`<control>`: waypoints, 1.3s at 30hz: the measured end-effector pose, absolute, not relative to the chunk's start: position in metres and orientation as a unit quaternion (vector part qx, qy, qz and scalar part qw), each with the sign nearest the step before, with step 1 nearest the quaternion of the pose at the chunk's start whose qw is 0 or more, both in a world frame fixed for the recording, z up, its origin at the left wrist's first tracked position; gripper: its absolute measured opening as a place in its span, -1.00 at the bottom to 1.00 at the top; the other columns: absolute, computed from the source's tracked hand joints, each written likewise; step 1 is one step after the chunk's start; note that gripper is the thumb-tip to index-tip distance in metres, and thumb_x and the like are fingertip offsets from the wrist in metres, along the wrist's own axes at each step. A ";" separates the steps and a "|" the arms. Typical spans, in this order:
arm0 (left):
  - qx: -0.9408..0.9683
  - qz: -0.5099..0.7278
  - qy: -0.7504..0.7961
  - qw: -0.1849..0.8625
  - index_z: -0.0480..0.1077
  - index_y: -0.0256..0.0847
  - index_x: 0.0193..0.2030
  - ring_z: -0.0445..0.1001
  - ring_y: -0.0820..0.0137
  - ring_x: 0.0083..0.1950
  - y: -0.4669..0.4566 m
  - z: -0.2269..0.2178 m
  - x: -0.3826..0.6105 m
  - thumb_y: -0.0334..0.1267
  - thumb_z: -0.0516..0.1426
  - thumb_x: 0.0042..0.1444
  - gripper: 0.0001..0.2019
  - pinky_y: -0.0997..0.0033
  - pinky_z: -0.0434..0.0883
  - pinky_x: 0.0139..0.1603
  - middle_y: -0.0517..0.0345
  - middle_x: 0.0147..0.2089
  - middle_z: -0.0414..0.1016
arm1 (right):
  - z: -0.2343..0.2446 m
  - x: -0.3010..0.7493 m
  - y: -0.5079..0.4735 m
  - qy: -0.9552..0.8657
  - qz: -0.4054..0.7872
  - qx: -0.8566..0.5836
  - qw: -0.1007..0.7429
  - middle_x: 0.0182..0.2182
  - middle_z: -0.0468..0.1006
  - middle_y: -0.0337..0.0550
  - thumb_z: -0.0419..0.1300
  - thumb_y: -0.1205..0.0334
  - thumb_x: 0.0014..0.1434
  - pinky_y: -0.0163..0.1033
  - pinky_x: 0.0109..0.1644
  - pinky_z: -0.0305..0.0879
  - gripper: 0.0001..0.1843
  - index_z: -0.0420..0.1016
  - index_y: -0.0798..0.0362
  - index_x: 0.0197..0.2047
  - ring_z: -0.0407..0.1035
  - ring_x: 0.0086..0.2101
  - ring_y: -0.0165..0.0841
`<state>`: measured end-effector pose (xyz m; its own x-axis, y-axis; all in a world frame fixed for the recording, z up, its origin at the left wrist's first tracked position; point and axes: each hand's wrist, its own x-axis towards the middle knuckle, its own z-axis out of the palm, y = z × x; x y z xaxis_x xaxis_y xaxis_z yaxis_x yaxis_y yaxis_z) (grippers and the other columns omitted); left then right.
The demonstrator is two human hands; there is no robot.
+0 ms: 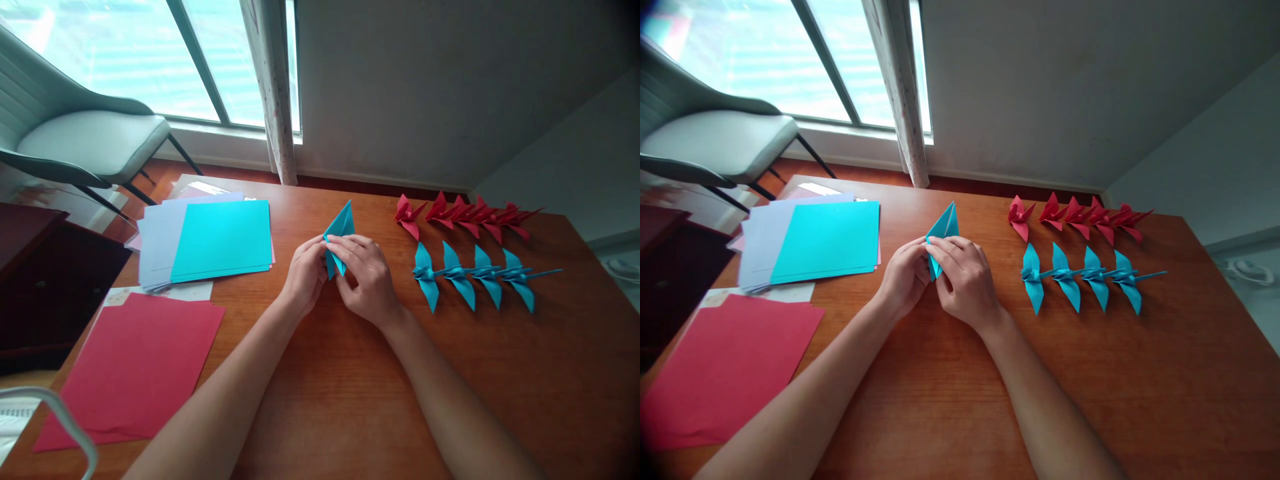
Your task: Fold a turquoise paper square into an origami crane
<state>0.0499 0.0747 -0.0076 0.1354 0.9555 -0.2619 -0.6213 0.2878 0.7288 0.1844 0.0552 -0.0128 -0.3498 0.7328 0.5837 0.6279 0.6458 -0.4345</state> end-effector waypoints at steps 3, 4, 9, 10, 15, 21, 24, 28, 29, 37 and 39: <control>0.226 0.559 0.350 0.717 0.44 -0.27 -0.43 0.33 0.54 -0.46 0.076 -0.008 0.050 -0.22 0.26 0.03 -0.84 0.57 0.32 -0.43 0.24 -0.48 0.39 | -0.015 0.184 0.055 -0.817 0.071 -0.418 0.391 0.17 0.53 -0.07 0.09 0.53 0.12 0.07 0.25 0.31 -0.29 0.31 -0.02 0.33 0.34 0.16 -0.13; 0.229 0.557 0.349 0.717 0.46 -0.27 -0.42 0.35 0.53 -0.45 0.076 -0.008 0.050 -0.21 0.27 0.04 -0.83 0.56 0.34 -0.40 0.23 -0.46 0.42 | -0.016 0.184 0.055 -0.812 0.079 -0.420 0.397 0.16 0.52 -0.05 0.06 0.55 0.09 0.07 0.25 0.31 -0.25 0.28 -0.02 0.35 0.34 0.16 -0.13; 0.262 0.532 0.360 0.720 0.54 -0.28 -0.25 0.43 0.50 -0.38 0.076 -0.008 0.050 -0.20 0.34 0.02 -0.79 0.54 0.36 -0.33 0.19 -0.39 0.53 | -0.016 0.185 0.053 -0.754 0.182 -0.427 0.465 0.17 0.52 -0.09 -0.03 0.58 0.11 0.11 0.31 0.27 -0.21 0.17 -0.11 0.37 0.34 0.20 -0.20; 0.264 0.531 0.364 0.718 0.54 -0.27 -0.25 0.45 0.49 -0.38 0.075 -0.008 0.050 -0.19 0.34 0.02 -0.78 0.53 0.38 -0.32 0.18 -0.38 0.54 | -0.016 0.185 0.053 -0.735 0.208 -0.430 0.482 0.17 0.53 -0.11 -0.04 0.55 0.16 0.12 0.32 0.27 -0.27 0.17 -0.12 0.36 0.36 0.20 -0.21; 0.269 0.523 0.371 0.718 0.52 -0.25 -0.26 0.56 0.34 -0.27 0.075 -0.007 0.052 -0.14 0.33 -0.01 -0.75 0.38 0.49 -0.21 0.12 -0.35 0.59 | -0.015 0.185 0.060 -0.585 0.254 -0.481 0.602 0.12 0.55 -0.04 0.09 0.24 0.34 0.03 0.18 0.42 -0.65 0.36 -0.07 0.18 0.45 0.11 -0.20; 0.282 0.511 0.366 0.725 0.52 -0.27 -0.26 0.59 0.26 -0.18 0.074 -0.007 0.053 -0.13 0.32 0.00 -0.75 0.31 0.52 -0.14 0.09 -0.34 0.60 | -0.024 0.188 0.071 -0.524 0.394 -0.520 0.548 -0.17 0.67 -0.10 0.26 -0.03 0.23 -0.13 -0.16 0.55 -0.68 0.56 0.00 -0.08 0.57 -0.24 -0.26; 0.287 0.510 0.353 0.730 0.54 -0.27 -0.26 0.59 0.27 -0.17 0.074 -0.008 0.053 -0.14 0.32 0.02 -0.76 0.32 0.52 -0.14 0.09 -0.34 0.61 | -0.027 0.189 0.071 -0.525 0.413 -0.523 0.530 -0.24 0.68 -0.13 0.30 -0.03 0.19 -0.16 -0.27 0.55 -0.68 0.59 0.01 -0.11 0.56 -0.35 -0.29; 0.303 0.505 0.350 0.728 0.57 -0.27 -0.21 0.60 0.27 -0.14 0.072 -0.007 0.053 -0.16 0.34 0.04 -0.75 0.32 0.51 -0.08 0.07 -0.28 0.64 | -0.029 0.189 0.071 -0.539 0.379 -0.539 0.524 -0.23 0.69 -0.13 0.32 -0.01 0.17 -0.17 -0.28 0.54 -0.69 0.60 0.00 -0.11 0.55 -0.35 -0.29; 0.312 0.505 0.351 0.724 0.57 -0.28 -0.19 0.61 0.27 -0.13 0.072 -0.007 0.053 -0.17 0.36 0.03 -0.74 0.31 0.51 -0.04 0.06 -0.25 0.64 | -0.029 0.189 0.071 -0.544 0.370 -0.542 0.524 -0.23 0.68 -0.13 0.32 0.00 0.17 -0.17 -0.27 0.54 -0.70 0.60 -0.01 -0.11 0.55 -0.34 -0.28; 0.307 0.514 0.334 0.728 0.58 -0.28 -0.13 0.61 0.26 -0.11 0.071 -0.007 0.054 -0.16 0.37 0.05 -0.71 0.20 0.50 0.06 0.02 -0.14 0.65 | -0.020 0.190 0.070 -0.524 0.377 -0.530 0.550 -0.20 0.65 -0.12 0.26 -0.01 0.23 -0.20 -0.23 0.49 -0.72 0.59 -0.01 -0.13 0.53 -0.22 -0.27; 0.311 0.516 0.333 0.725 0.57 -0.28 -0.13 0.60 0.28 -0.13 0.072 -0.008 0.053 -0.16 0.37 0.06 -0.71 0.23 0.50 0.04 0.02 -0.15 0.65 | -0.018 0.190 0.069 -0.544 0.335 -0.539 0.549 -0.19 0.61 -0.13 0.26 0.01 0.22 -0.23 -0.23 0.45 -0.76 0.58 -0.01 -0.18 0.50 -0.19 -0.28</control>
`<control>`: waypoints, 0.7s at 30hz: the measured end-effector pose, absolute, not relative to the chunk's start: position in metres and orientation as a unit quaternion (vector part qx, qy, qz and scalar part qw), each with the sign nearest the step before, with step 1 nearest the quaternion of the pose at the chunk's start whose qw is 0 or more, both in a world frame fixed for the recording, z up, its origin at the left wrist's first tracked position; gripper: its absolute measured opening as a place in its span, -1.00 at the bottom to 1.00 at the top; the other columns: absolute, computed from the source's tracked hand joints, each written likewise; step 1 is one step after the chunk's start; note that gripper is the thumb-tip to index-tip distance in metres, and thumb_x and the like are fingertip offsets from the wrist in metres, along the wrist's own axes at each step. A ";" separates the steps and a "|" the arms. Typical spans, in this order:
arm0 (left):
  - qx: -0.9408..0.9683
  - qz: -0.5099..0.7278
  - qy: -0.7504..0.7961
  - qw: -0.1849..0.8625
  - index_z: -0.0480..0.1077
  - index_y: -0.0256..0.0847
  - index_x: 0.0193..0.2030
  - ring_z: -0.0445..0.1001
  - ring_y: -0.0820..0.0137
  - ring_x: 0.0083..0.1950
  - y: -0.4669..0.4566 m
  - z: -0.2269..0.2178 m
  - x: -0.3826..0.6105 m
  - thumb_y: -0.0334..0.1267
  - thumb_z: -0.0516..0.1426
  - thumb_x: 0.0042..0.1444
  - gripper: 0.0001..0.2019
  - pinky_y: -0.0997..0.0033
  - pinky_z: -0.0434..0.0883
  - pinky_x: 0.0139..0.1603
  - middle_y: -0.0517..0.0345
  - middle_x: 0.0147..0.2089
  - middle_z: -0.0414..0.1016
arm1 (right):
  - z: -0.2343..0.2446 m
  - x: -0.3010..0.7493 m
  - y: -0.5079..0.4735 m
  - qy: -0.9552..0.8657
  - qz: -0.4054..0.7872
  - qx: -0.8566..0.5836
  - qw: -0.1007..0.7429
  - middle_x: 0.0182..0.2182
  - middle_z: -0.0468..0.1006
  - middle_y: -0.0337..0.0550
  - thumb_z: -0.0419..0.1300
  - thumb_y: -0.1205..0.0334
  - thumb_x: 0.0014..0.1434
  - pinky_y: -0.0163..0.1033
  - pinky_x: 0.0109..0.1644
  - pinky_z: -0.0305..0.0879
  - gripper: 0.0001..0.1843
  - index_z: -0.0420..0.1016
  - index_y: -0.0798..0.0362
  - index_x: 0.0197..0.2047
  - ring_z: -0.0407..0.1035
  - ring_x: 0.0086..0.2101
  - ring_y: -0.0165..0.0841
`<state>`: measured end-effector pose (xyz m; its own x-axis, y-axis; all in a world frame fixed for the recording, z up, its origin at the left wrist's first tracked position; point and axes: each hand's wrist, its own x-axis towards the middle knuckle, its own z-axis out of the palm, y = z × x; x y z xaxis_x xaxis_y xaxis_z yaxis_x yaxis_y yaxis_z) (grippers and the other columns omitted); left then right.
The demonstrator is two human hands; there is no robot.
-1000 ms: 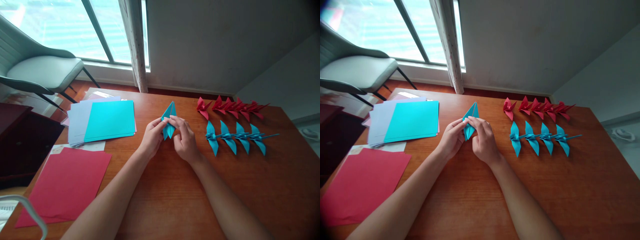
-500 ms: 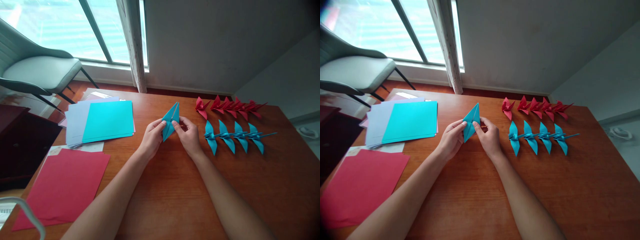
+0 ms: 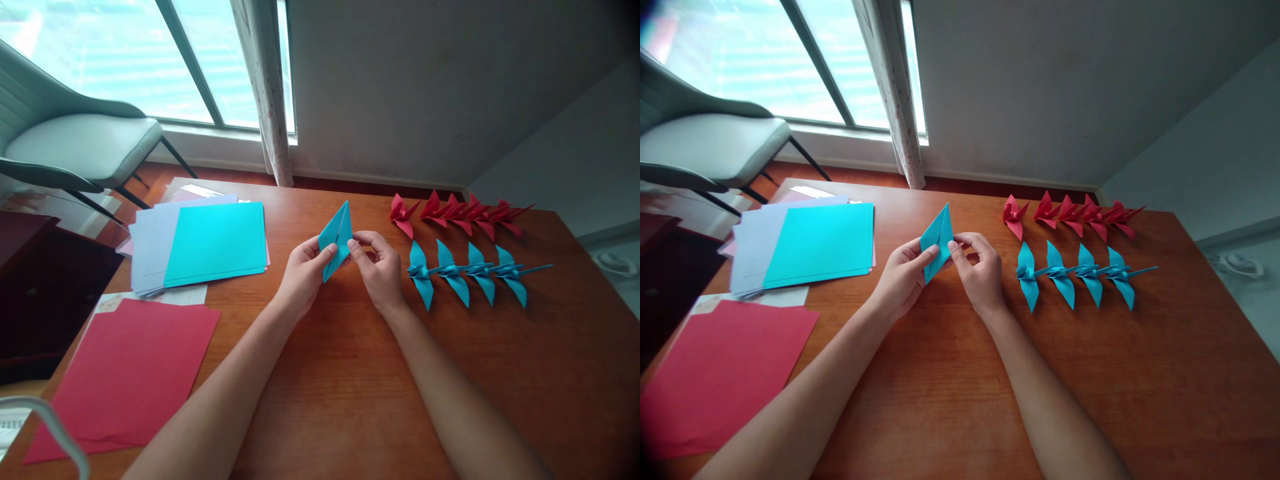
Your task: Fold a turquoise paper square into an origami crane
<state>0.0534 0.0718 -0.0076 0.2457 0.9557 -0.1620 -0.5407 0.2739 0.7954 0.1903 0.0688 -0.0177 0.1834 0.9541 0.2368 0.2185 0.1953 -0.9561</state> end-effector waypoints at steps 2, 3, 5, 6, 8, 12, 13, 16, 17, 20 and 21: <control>0.327 0.519 0.335 0.715 0.56 -0.28 -0.12 0.59 0.31 -0.14 0.072 -0.009 0.053 -0.16 0.36 0.06 -0.70 0.29 0.49 0.02 0.03 -0.15 0.64 | -0.017 0.190 0.068 -0.561 0.315 -0.537 0.545 -0.21 0.56 -0.15 0.27 0.04 0.22 -0.26 -0.28 0.41 -0.79 0.56 -0.01 -0.20 0.46 -0.20 -0.31; 0.337 0.521 0.339 0.707 0.55 -0.28 -0.10 0.57 0.33 -0.14 0.072 -0.009 0.053 -0.16 0.36 0.06 -0.70 0.32 0.48 0.01 0.04 -0.15 0.64 | -0.017 0.190 0.068 -0.567 0.314 -0.533 0.544 -0.22 0.54 -0.16 0.28 0.05 0.21 -0.27 -0.30 0.41 -0.81 0.55 -0.01 -0.21 0.45 -0.21 -0.32; 0.358 0.529 0.355 0.682 0.54 -0.27 -0.09 0.54 0.37 -0.15 0.072 -0.010 0.054 -0.16 0.35 0.07 -0.69 0.39 0.45 -0.02 0.07 -0.17 0.62 | -0.018 0.190 0.069 -0.571 0.315 -0.523 0.549 -0.21 0.52 -0.15 0.29 0.08 0.20 -0.27 -0.32 0.42 -0.83 0.54 -0.01 -0.23 0.44 -0.20 -0.31; 0.369 0.531 0.367 0.669 0.54 -0.27 -0.09 0.52 0.38 -0.17 0.072 -0.010 0.054 -0.14 0.34 0.08 -0.69 0.42 0.44 -0.05 0.10 -0.19 0.61 | -0.019 0.191 0.069 -0.572 0.313 -0.520 0.551 -0.19 0.52 -0.14 0.29 0.09 0.19 -0.26 -0.30 0.44 -0.84 0.54 -0.01 -0.24 0.44 -0.18 -0.30; 0.391 0.524 0.388 0.649 0.53 -0.27 -0.15 0.48 0.40 -0.23 0.072 -0.010 0.054 -0.08 0.32 0.11 -0.70 0.46 0.41 -0.15 0.13 -0.26 0.58 | -0.020 0.191 0.070 -0.569 0.311 -0.520 0.556 -0.19 0.54 -0.12 0.28 0.09 0.20 -0.21 -0.21 0.47 -0.84 0.55 0.00 -0.25 0.45 -0.16 -0.28; 0.432 0.512 0.412 0.618 0.54 -0.27 -0.26 0.42 0.41 -0.32 0.070 -0.006 0.054 0.00 0.28 0.14 -0.68 0.47 0.34 -0.27 0.18 -0.37 0.52 | -0.021 0.193 0.071 -0.543 0.345 -0.522 0.560 -0.31 0.59 -0.18 0.28 0.04 0.21 -0.15 -0.14 0.48 -0.80 0.56 -0.01 -0.24 0.48 -0.25 -0.29; 0.440 0.515 0.418 0.606 0.55 -0.26 -0.26 0.42 0.41 -0.32 0.070 -0.004 0.054 0.00 0.29 0.13 -0.68 0.47 0.34 -0.27 0.17 -0.36 0.53 | -0.021 0.193 0.071 -0.537 0.352 -0.521 0.563 -0.33 0.59 -0.19 0.28 0.03 0.21 -0.16 -0.16 0.48 -0.79 0.56 -0.01 -0.24 0.48 -0.27 -0.29; 0.447 0.531 0.439 0.571 0.59 -0.25 -0.22 0.46 0.37 -0.27 0.070 -0.001 0.054 -0.04 0.32 0.10 -0.71 0.44 0.38 -0.22 0.14 -0.31 0.58 | -0.020 0.192 0.069 -0.536 0.347 -0.522 0.566 -0.32 0.60 -0.19 0.28 0.01 0.21 -0.16 -0.18 0.47 -0.78 0.56 -0.03 -0.25 0.49 -0.28 -0.29; 0.442 0.537 0.444 0.566 0.60 -0.25 -0.21 0.48 0.36 -0.26 0.070 -0.001 0.054 -0.05 0.33 0.09 -0.71 0.43 0.40 -0.19 0.12 -0.29 0.60 | -0.020 0.192 0.069 -0.539 0.341 -0.523 0.565 -0.32 0.61 -0.20 0.27 0.01 0.22 -0.16 -0.18 0.47 -0.79 0.56 -0.03 -0.24 0.49 -0.28 -0.29; 0.422 0.544 0.455 0.565 0.61 -0.24 -0.26 0.50 0.36 -0.27 0.071 -0.002 0.053 -0.04 0.35 0.06 -0.72 0.42 0.41 -0.20 0.11 -0.29 0.62 | -0.019 0.192 0.067 -0.546 0.331 -0.524 0.564 -0.33 0.60 -0.20 0.24 0.01 0.25 -0.17 -0.19 0.46 -0.79 0.55 -0.04 -0.24 0.49 -0.29 -0.29; 0.419 0.541 0.459 0.567 0.60 -0.25 -0.29 0.49 0.38 -0.30 0.071 -0.002 0.052 -0.04 0.35 0.05 -0.72 0.44 0.40 -0.24 0.12 -0.32 0.61 | -0.019 0.192 0.067 -0.544 0.331 -0.523 0.567 -0.33 0.60 -0.20 0.24 0.01 0.26 -0.18 -0.20 0.45 -0.79 0.55 -0.04 -0.25 0.48 -0.29 -0.29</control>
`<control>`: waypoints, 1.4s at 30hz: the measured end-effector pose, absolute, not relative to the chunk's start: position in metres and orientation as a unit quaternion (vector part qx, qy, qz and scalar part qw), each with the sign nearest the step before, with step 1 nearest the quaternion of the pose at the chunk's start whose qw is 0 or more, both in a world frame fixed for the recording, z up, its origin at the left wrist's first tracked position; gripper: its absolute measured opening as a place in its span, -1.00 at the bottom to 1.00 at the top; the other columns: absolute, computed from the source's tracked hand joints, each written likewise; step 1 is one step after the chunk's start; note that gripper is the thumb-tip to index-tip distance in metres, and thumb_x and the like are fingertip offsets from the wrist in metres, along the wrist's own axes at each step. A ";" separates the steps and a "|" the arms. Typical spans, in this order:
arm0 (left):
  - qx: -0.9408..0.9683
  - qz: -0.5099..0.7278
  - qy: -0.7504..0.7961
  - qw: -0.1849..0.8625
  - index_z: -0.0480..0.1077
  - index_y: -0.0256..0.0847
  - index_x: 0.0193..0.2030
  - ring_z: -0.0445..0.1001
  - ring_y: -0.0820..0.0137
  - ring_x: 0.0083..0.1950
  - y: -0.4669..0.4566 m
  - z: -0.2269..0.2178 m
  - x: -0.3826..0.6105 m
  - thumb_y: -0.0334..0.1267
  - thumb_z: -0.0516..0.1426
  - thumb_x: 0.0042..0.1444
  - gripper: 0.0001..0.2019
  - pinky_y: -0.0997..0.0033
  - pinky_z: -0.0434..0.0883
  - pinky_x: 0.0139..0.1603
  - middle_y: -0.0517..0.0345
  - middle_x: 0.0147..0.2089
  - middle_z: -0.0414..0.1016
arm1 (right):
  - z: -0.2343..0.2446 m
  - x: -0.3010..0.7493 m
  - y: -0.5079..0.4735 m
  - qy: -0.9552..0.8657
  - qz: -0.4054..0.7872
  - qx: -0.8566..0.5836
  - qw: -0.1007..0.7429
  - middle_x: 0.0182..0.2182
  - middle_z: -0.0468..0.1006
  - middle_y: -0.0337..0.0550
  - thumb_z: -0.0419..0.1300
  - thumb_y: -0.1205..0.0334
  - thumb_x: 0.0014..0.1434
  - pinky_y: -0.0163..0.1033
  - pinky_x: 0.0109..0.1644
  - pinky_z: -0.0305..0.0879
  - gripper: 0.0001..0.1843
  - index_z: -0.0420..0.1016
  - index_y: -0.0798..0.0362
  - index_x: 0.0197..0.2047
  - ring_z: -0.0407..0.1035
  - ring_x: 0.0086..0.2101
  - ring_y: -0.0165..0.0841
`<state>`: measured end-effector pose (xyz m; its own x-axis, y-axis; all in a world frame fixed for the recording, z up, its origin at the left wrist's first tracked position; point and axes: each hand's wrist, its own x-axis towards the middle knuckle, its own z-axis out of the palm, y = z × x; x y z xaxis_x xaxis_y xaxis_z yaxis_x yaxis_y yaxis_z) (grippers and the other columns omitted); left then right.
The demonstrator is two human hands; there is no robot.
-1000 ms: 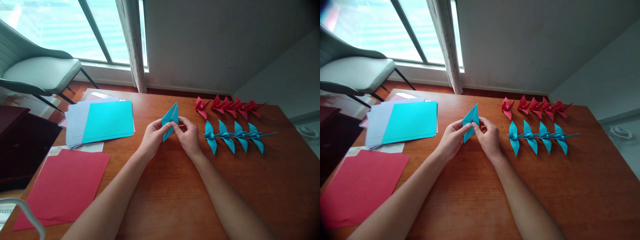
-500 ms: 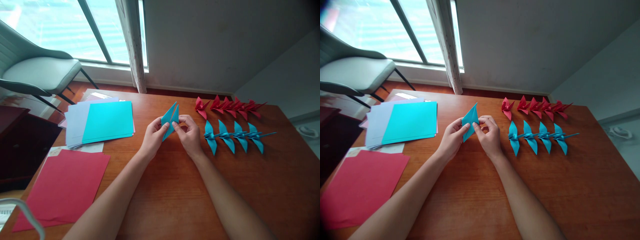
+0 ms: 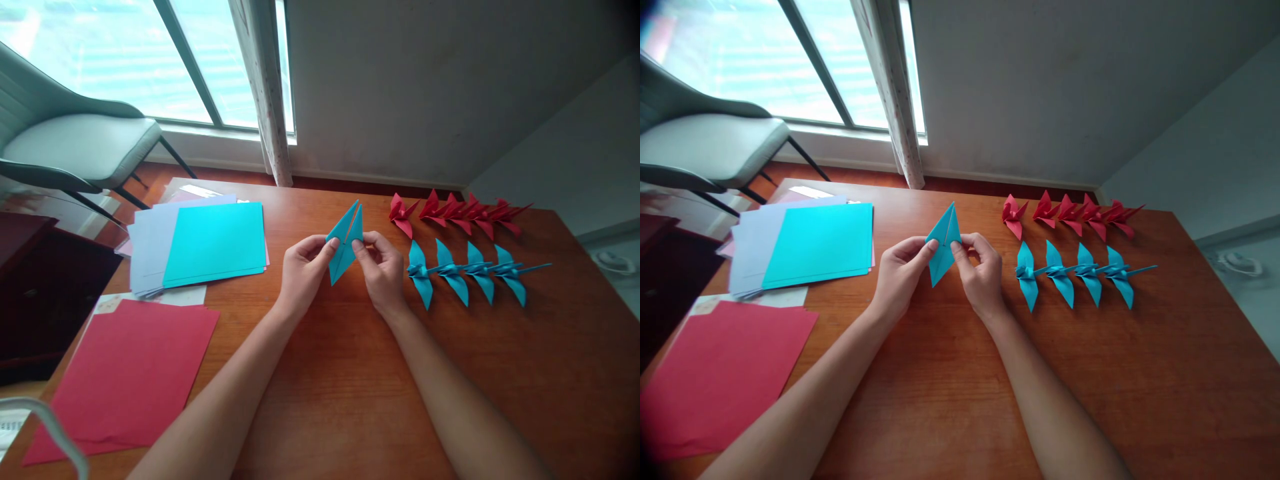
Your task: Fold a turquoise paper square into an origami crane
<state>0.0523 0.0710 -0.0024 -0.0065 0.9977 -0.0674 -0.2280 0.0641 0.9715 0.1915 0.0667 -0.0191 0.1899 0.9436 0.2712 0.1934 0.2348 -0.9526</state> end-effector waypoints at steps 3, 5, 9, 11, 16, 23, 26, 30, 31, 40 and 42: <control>0.411 0.532 0.465 0.576 0.59 -0.25 -0.36 0.46 0.43 -0.37 0.073 -0.005 0.050 -0.03 0.37 0.02 -0.71 0.46 0.37 -0.31 0.15 -0.38 0.59 | -0.017 0.190 0.067 -0.523 0.346 -0.520 0.581 -0.35 0.60 -0.22 0.26 0.01 0.24 -0.21 -0.23 0.44 -0.79 0.54 -0.04 -0.25 0.48 -0.32 -0.32; 0.399 0.536 0.455 0.588 0.60 -0.24 -0.34 0.48 0.42 -0.35 0.073 -0.006 0.049 -0.03 0.38 0.01 -0.72 0.44 0.41 -0.27 0.14 -0.36 0.62 | -0.014 0.188 0.067 -0.509 0.382 -0.516 0.573 -0.40 0.59 -0.25 0.26 -0.02 0.23 -0.23 -0.28 0.44 -0.77 0.54 -0.03 -0.26 0.47 -0.38 -0.34; 0.375 0.553 0.435 0.603 0.62 -0.23 -0.30 0.54 0.37 -0.31 0.074 -0.006 0.047 -0.04 0.38 0.02 -0.73 0.41 0.45 -0.21 0.11 -0.34 0.64 | -0.010 0.186 0.067 -0.506 0.430 -0.507 0.549 -0.53 0.53 -0.29 0.25 -0.04 0.23 -0.26 -0.36 0.42 -0.71 0.54 -0.01 -0.37 0.44 -0.47 -0.37; 0.372 0.552 0.432 0.608 0.62 -0.23 -0.31 0.54 0.38 -0.32 0.074 -0.005 0.047 -0.05 0.38 0.03 -0.73 0.41 0.45 -0.22 0.12 -0.35 0.64 | -0.010 0.187 0.066 -0.510 0.418 -0.511 0.552 -0.54 0.52 -0.29 0.26 -0.03 0.23 -0.26 -0.36 0.40 -0.71 0.56 -0.01 -0.40 0.44 -0.47 -0.38; 0.384 0.553 0.431 0.601 0.62 -0.25 -0.31 0.50 0.42 -0.35 0.072 -0.004 0.049 -0.05 0.34 0.07 -0.73 0.44 0.46 -0.26 0.13 -0.36 0.62 | -0.009 0.191 0.064 -0.522 0.401 -0.523 0.543 -0.57 0.50 -0.28 0.26 -0.03 0.23 -0.26 -0.40 0.31 -0.67 0.55 0.01 -0.44 0.38 -0.50 -0.39; 0.388 0.568 0.458 0.563 0.61 -0.26 -0.31 0.49 0.44 -0.35 0.071 -0.006 0.053 -0.06 0.36 0.04 -0.73 0.49 0.43 -0.27 0.12 -0.36 0.62 | -0.006 0.189 0.067 -0.494 0.454 -0.502 0.546 -0.54 0.49 -0.30 0.28 0.02 0.19 -0.29 -0.37 0.31 -0.75 0.50 0.01 -0.41 0.36 -0.49 -0.41; 0.397 0.560 0.456 0.567 0.60 -0.26 -0.29 0.49 0.43 -0.33 0.070 -0.007 0.052 -0.05 0.35 0.06 -0.72 0.47 0.43 -0.26 0.12 -0.34 0.62 | -0.008 0.189 0.067 -0.497 0.441 -0.506 0.550 -0.55 0.46 -0.31 0.29 0.05 0.18 -0.30 -0.40 0.27 -0.76 0.49 0.02 -0.40 0.32 -0.51 -0.43; 0.432 0.532 0.438 0.582 0.56 -0.25 -0.32 0.46 0.45 -0.35 0.070 -0.006 0.051 -0.03 0.35 0.05 -0.70 0.49 0.41 -0.28 0.16 -0.35 0.58 | -0.008 0.189 0.064 -0.504 0.423 -0.506 0.558 -0.54 0.45 -0.31 0.30 0.09 0.18 -0.31 -0.40 0.24 -0.78 0.49 0.03 -0.41 0.30 -0.49 -0.44; 0.438 0.526 0.437 0.584 0.55 -0.26 -0.34 0.45 0.46 -0.36 0.070 -0.006 0.051 -0.02 0.35 0.05 -0.70 0.50 0.40 -0.29 0.17 -0.37 0.57 | -0.007 0.189 0.064 -0.503 0.424 -0.505 0.559 -0.53 0.45 -0.31 0.29 0.09 0.18 -0.31 -0.40 0.25 -0.78 0.49 0.03 -0.41 0.31 -0.49 -0.44; 0.453 0.486 0.430 0.611 0.48 -0.30 -0.39 0.35 0.52 -0.42 0.068 -0.005 0.054 -0.04 0.35 0.03 -0.67 0.54 0.29 -0.39 0.22 -0.45 0.45 | -0.006 0.188 0.066 -0.492 0.451 -0.489 0.562 -0.48 0.44 -0.31 0.30 0.07 0.17 -0.32 -0.36 0.24 -0.78 0.46 0.01 -0.40 0.28 -0.44 -0.43; 0.460 0.481 0.431 0.610 0.44 -0.29 -0.43 0.32 0.53 -0.44 0.067 -0.004 0.054 -0.05 0.36 0.02 -0.67 0.56 0.25 -0.42 0.24 -0.47 0.41 | -0.007 0.189 0.066 -0.496 0.448 -0.491 0.558 -0.51 0.39 -0.32 0.29 0.07 0.18 -0.32 -0.36 0.21 -0.75 0.46 0.02 -0.44 0.24 -0.45 -0.44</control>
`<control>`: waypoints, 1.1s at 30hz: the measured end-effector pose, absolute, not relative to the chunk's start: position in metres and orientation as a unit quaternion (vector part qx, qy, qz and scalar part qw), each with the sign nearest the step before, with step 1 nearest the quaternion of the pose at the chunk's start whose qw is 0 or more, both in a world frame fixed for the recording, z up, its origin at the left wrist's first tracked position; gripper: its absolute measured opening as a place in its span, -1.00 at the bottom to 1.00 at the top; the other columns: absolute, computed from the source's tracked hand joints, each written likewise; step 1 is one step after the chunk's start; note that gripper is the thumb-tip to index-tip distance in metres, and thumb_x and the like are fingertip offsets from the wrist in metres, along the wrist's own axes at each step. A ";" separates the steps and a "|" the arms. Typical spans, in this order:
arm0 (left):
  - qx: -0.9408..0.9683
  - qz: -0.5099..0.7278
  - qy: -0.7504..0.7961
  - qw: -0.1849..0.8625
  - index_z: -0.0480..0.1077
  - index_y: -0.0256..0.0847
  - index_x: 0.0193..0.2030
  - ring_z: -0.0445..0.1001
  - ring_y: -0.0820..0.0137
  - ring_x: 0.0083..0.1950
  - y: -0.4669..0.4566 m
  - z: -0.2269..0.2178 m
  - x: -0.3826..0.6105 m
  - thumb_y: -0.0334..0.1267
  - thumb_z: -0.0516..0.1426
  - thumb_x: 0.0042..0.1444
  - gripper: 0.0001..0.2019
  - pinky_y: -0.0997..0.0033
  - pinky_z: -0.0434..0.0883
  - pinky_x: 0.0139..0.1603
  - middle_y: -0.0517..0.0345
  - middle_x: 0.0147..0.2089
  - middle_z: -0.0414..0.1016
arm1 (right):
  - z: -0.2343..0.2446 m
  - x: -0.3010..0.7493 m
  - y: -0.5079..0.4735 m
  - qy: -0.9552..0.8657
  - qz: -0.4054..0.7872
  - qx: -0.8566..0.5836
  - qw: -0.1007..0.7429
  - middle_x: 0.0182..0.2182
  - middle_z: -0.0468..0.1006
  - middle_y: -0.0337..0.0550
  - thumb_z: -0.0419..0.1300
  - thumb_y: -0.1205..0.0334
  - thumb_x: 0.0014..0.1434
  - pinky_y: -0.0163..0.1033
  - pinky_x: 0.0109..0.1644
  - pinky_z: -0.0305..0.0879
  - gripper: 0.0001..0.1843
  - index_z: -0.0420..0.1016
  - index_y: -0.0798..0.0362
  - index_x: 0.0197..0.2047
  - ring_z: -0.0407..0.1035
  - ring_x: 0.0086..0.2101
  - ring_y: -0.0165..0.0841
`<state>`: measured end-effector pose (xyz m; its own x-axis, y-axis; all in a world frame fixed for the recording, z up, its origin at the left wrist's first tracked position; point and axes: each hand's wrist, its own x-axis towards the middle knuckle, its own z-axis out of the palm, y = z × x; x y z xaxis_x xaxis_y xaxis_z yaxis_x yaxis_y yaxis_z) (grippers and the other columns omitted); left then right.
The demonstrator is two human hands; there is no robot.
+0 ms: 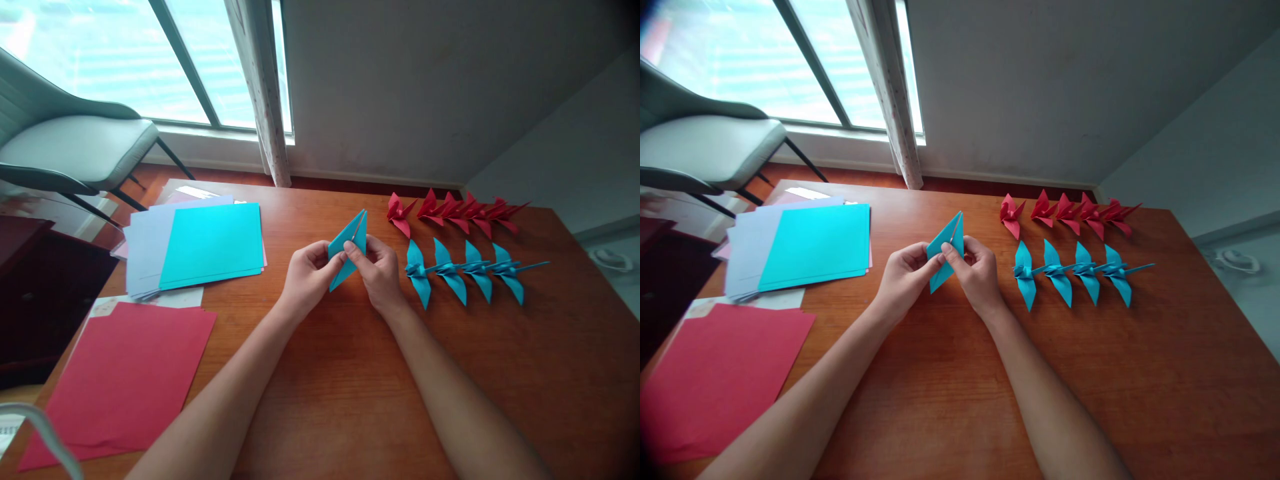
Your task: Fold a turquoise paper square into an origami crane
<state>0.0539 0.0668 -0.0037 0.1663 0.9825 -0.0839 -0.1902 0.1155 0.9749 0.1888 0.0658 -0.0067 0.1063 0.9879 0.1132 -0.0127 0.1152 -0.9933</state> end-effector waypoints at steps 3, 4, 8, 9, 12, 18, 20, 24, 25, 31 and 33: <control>0.461 0.478 0.431 0.611 0.41 -0.28 -0.45 0.32 0.53 -0.44 0.066 -0.002 0.054 -0.07 0.36 0.02 -0.67 0.57 0.25 -0.43 0.26 -0.47 0.40 | -0.008 0.190 0.065 -0.496 0.459 -0.480 0.560 -0.52 0.37 -0.32 0.31 0.08 0.17 -0.30 -0.36 0.18 -0.74 0.48 0.03 -0.46 0.20 -0.46 -0.44; 0.460 0.478 0.430 0.612 0.41 -0.28 -0.44 0.32 0.53 -0.43 0.066 -0.001 0.054 -0.07 0.36 0.02 -0.68 0.57 0.26 -0.42 0.26 -0.46 0.40 | -0.008 0.190 0.065 -0.492 0.462 -0.475 0.565 -0.52 0.37 -0.32 0.31 0.08 0.16 -0.30 -0.36 0.18 -0.75 0.48 0.03 -0.46 0.20 -0.46 -0.44; 0.471 0.456 0.429 0.621 0.44 -0.29 -0.42 0.35 0.52 -0.44 0.066 0.000 0.054 -0.04 0.33 0.05 -0.67 0.57 0.27 -0.44 0.23 -0.47 0.42 | -0.011 0.190 0.066 -0.461 0.458 -0.474 0.594 -0.52 0.37 -0.31 0.34 0.07 0.15 -0.28 -0.34 0.19 -0.74 0.50 0.02 -0.46 0.21 -0.45 -0.43; 0.480 0.442 0.428 0.625 0.45 -0.30 -0.41 0.36 0.52 -0.45 0.066 0.001 0.054 -0.03 0.33 0.06 -0.66 0.57 0.28 -0.45 0.22 -0.48 0.43 | -0.012 0.190 0.067 -0.454 0.454 -0.477 0.600 -0.53 0.37 -0.31 0.34 0.06 0.15 -0.28 -0.35 0.19 -0.74 0.50 0.02 -0.46 0.21 -0.46 -0.43; 0.502 0.411 0.435 0.624 0.47 -0.31 -0.43 0.38 0.50 -0.48 0.066 0.002 0.053 -0.01 0.32 0.08 -0.64 0.55 0.31 -0.47 0.18 -0.50 0.46 | -0.013 0.190 0.067 -0.445 0.439 -0.485 0.611 -0.54 0.35 -0.32 0.33 0.06 0.16 -0.28 -0.37 0.16 -0.74 0.49 0.02 -0.46 0.18 -0.48 -0.44; 0.494 0.408 0.438 0.631 0.48 -0.30 -0.43 0.44 0.50 -0.51 0.068 0.004 0.053 0.01 0.33 0.06 -0.64 0.55 0.38 -0.47 0.16 -0.51 0.52 | -0.014 0.192 0.067 -0.449 0.413 -0.497 0.618 -0.55 0.29 -0.34 0.32 0.05 0.17 -0.29 -0.40 0.12 -0.68 0.43 0.03 -0.50 0.12 -0.49 -0.47; 0.491 0.398 0.432 0.643 0.51 -0.30 -0.39 0.49 0.47 -0.48 0.069 0.003 0.052 0.00 0.34 0.06 -0.65 0.54 0.42 -0.44 0.11 -0.46 0.58 | -0.014 0.194 0.069 -0.433 0.396 -0.507 0.632 -0.57 0.25 -0.35 0.32 0.03 0.17 -0.30 -0.42 0.11 -0.65 0.39 0.03 -0.52 0.10 -0.51 -0.47; 0.484 0.394 0.430 0.653 0.49 -0.29 -0.41 0.52 0.45 -0.49 0.069 0.000 0.052 0.01 0.33 0.06 -0.65 0.52 0.44 -0.45 0.06 -0.44 0.61 | -0.014 0.196 0.072 -0.412 0.385 -0.518 0.644 -0.56 0.23 -0.35 0.32 0.00 0.14 -0.31 -0.44 0.10 -0.63 0.35 0.02 -0.52 0.10 -0.51 -0.47; 0.482 0.395 0.431 0.652 0.48 -0.29 -0.41 0.51 0.45 -0.50 0.068 0.000 0.052 0.01 0.33 0.06 -0.64 0.52 0.44 -0.46 0.06 -0.45 0.61 | -0.015 0.196 0.073 -0.414 0.384 -0.519 0.642 -0.56 0.25 -0.33 0.32 -0.01 0.14 -0.31 -0.44 0.11 -0.63 0.35 0.01 -0.52 0.11 -0.50 -0.46; 0.494 0.406 0.423 0.642 0.50 -0.29 -0.31 0.56 0.38 -0.39 0.066 0.001 0.053 0.06 0.33 0.06 -0.61 0.45 0.48 -0.35 0.05 -0.38 0.61 | -0.016 0.194 0.073 -0.412 0.387 -0.532 0.630 -0.55 0.30 -0.31 0.30 -0.06 0.13 -0.30 -0.41 0.20 -0.63 0.36 0.00 -0.50 0.18 -0.48 -0.43; 0.502 0.429 0.425 0.619 0.51 -0.30 -0.32 0.55 0.39 -0.34 0.066 0.001 0.055 0.02 0.35 0.03 -0.63 0.46 0.46 -0.31 0.09 -0.35 0.59 | -0.014 0.192 0.072 -0.432 0.408 -0.522 0.612 -0.54 0.34 -0.30 0.30 -0.06 0.14 -0.29 -0.38 0.24 -0.64 0.39 0.01 -0.50 0.22 -0.46 -0.42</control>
<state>0.0547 0.0660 0.0006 0.2714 0.9577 -0.0959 -0.1041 0.1283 0.9863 0.1924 0.0715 -0.0140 0.2937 0.9503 0.1031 -0.0485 0.1225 -0.9913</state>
